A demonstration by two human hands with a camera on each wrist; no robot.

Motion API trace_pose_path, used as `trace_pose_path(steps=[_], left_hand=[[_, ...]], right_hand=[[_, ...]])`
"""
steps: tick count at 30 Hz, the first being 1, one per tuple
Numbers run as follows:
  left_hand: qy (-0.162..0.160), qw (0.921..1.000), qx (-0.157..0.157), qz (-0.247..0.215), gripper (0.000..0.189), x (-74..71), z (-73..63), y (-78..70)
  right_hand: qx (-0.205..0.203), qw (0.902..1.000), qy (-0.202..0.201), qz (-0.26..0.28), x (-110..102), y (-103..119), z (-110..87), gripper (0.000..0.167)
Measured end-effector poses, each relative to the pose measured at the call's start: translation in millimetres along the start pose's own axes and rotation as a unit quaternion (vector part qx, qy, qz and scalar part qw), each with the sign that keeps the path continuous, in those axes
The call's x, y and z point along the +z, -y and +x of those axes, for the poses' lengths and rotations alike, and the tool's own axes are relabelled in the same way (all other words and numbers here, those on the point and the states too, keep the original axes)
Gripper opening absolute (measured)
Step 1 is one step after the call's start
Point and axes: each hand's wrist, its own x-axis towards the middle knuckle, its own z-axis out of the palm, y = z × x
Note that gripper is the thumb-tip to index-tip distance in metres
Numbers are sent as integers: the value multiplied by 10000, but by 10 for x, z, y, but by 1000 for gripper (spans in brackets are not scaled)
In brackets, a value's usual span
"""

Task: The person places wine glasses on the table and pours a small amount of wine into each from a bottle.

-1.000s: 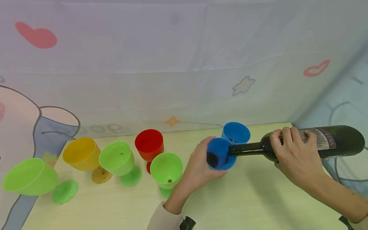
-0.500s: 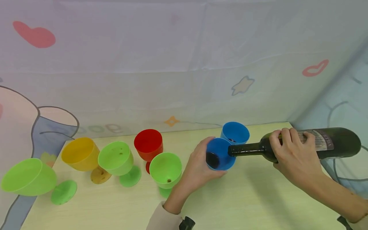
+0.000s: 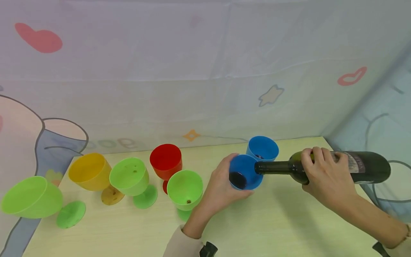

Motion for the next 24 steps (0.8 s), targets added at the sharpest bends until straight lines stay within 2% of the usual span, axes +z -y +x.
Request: trace_pose_path(steps=[5,11,24], left_hand=[[19,10000,-40,-11,85,3,5,12],[36,10000,-36,-19,85,6,5,17],[26,9999,-5,-151,85,9,10,30]], right_hand=[[190,9994,182,215,30,20,-36,77],[251,9989,140,378,82,35,-78,74],[516,9946,448,780,100,54,-126,78]])
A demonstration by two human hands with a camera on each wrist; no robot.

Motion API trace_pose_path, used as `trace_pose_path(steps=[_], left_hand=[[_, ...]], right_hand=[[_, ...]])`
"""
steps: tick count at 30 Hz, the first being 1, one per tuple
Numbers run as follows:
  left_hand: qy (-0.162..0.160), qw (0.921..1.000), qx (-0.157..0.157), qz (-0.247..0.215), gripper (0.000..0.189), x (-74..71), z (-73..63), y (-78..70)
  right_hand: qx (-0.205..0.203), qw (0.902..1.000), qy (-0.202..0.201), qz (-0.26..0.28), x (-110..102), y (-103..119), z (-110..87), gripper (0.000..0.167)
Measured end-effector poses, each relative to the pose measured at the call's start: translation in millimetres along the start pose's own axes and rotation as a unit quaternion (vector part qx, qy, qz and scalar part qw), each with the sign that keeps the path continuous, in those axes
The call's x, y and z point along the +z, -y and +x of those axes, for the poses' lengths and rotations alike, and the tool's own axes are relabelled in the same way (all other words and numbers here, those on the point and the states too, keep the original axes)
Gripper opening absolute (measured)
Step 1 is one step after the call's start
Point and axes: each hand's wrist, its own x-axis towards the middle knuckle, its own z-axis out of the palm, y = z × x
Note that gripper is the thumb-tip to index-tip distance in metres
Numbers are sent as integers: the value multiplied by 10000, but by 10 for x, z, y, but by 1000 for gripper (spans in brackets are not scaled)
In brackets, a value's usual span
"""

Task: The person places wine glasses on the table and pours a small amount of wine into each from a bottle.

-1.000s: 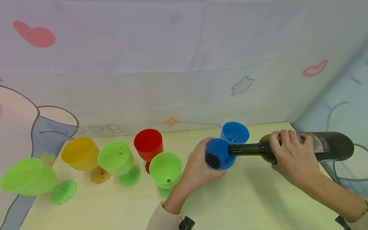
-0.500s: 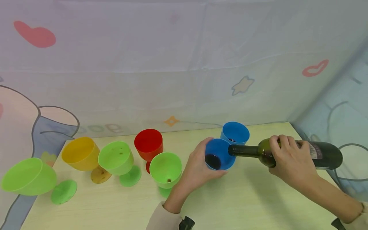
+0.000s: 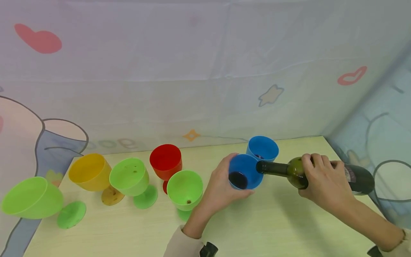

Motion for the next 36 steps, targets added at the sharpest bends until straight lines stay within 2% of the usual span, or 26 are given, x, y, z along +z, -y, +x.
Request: trace_pose_path(steps=[11,18,21,25,29,32,36], left_hand=[[-81,9997,-118,-175,85,24,5,25],[-241,9995,25,-193,83,49,18,83],[-277,9995,2,-177,85,56,20,94],[-317,9994,-17,-152,86,61,24,95],[-354,9992,-10,-157,86,64,27,92],[-391,9991,-7,-135,86,67,31,98],[-459,9989,8,-104,86,71,39,110]], right_hand=[[473,9957,302,732,-43,1,-5,67],[556,9920,-294,1097,-30,-35,-19,69],[710,9870,-451,1368,-19,-52,-29,72],[1194,9735,-472,1894,-3,-77,-46,74],[1834,9520,-311,2432,21,-104,-88,75],[2198,9394,-179,2625,56,-126,-131,76],[2492,9296,-178,2712,125,-163,-192,78]])
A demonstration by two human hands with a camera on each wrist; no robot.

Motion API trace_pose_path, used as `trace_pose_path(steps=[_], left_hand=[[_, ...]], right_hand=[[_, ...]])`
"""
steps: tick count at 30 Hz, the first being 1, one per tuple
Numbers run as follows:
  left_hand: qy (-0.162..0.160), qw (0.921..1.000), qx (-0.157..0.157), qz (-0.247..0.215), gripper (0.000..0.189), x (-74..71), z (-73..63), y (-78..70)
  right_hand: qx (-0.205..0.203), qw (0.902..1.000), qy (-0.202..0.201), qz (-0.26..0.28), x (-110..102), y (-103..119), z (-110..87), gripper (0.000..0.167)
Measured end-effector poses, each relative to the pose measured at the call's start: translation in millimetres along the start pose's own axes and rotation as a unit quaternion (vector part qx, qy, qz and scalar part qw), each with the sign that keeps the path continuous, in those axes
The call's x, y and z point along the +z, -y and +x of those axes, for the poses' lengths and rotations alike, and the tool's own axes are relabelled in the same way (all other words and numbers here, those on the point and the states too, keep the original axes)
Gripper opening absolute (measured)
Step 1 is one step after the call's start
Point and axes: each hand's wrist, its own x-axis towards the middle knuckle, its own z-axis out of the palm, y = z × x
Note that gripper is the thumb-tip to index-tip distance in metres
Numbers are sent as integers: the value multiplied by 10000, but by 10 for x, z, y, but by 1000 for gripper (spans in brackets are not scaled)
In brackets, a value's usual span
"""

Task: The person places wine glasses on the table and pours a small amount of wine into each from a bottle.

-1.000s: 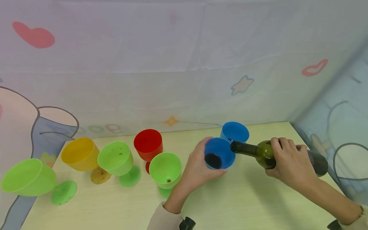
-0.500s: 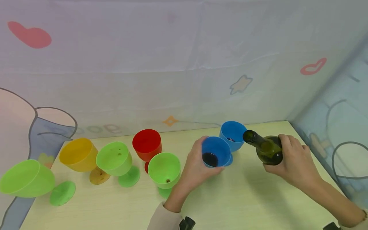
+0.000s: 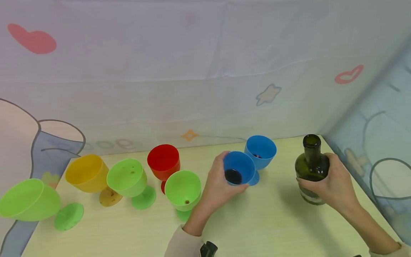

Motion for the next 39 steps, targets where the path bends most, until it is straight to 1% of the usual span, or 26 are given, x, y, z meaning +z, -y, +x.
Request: trace_pose_path(steps=[8,13,18,25,31,39], left_hand=[[-93,9999,28,-41,86,18,21,21],[-164,9999,-27,-37,85,37,38,46],[-286,9996,-68,-26,84,66,63,75],[-412,9990,-118,-150,84,91,101,103],[-538,9982,-149,-229,83,108,143,128],[-727,9957,-324,-470,83,139,201,179]], right_hand=[[604,9979,157,155,13,-134,-36,80],[764,9967,132,233,21,-187,-44,81],[962,9949,154,269,12,-231,-38,85],[1279,9902,409,375,-52,-313,-38,88],[1360,9890,420,389,-86,-367,-43,87],[1369,9887,445,421,-113,-411,-62,83]])
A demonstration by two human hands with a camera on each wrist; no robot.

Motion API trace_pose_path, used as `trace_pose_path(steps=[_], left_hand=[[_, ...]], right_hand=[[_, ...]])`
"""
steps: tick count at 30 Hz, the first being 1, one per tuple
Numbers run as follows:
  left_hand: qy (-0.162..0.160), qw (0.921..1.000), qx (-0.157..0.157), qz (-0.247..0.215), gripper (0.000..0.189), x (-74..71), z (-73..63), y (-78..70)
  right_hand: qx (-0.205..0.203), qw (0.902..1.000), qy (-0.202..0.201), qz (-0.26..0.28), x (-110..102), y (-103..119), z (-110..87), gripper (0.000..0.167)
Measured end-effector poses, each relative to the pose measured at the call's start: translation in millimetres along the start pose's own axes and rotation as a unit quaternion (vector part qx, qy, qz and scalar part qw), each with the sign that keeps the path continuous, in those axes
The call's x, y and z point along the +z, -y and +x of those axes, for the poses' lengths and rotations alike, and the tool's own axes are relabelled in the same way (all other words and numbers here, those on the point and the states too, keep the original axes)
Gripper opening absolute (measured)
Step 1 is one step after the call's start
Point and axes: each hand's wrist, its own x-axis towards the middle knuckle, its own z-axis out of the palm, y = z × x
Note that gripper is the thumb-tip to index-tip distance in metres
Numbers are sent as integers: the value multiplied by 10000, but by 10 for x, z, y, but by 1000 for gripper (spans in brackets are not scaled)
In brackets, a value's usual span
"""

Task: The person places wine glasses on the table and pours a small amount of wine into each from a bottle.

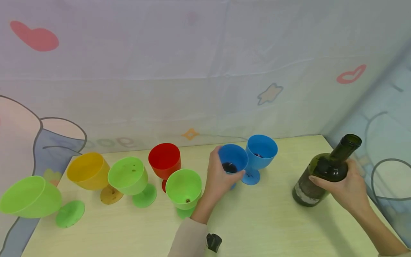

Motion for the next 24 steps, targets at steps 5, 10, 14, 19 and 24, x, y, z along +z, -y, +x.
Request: trace_pose_path(steps=[5,10,14,19,24], left_hand=[[-101,9999,39,-14,83,16,42,29],[-312,9993,-70,173,83,34,65,30],[-436,9988,-141,165,83,45,74,30],[-545,9983,-93,207,82,50,94,46],[-698,9972,-205,189,83,69,105,61]], right_hand=[[52,9999,81,46,-20,-23,-4,84],[137,9998,159,53,-36,-41,-4,85],[183,9996,202,91,-46,-71,1,84],[202,9995,240,79,-63,-102,8,82],[175,9996,216,48,-66,-108,15,81]])
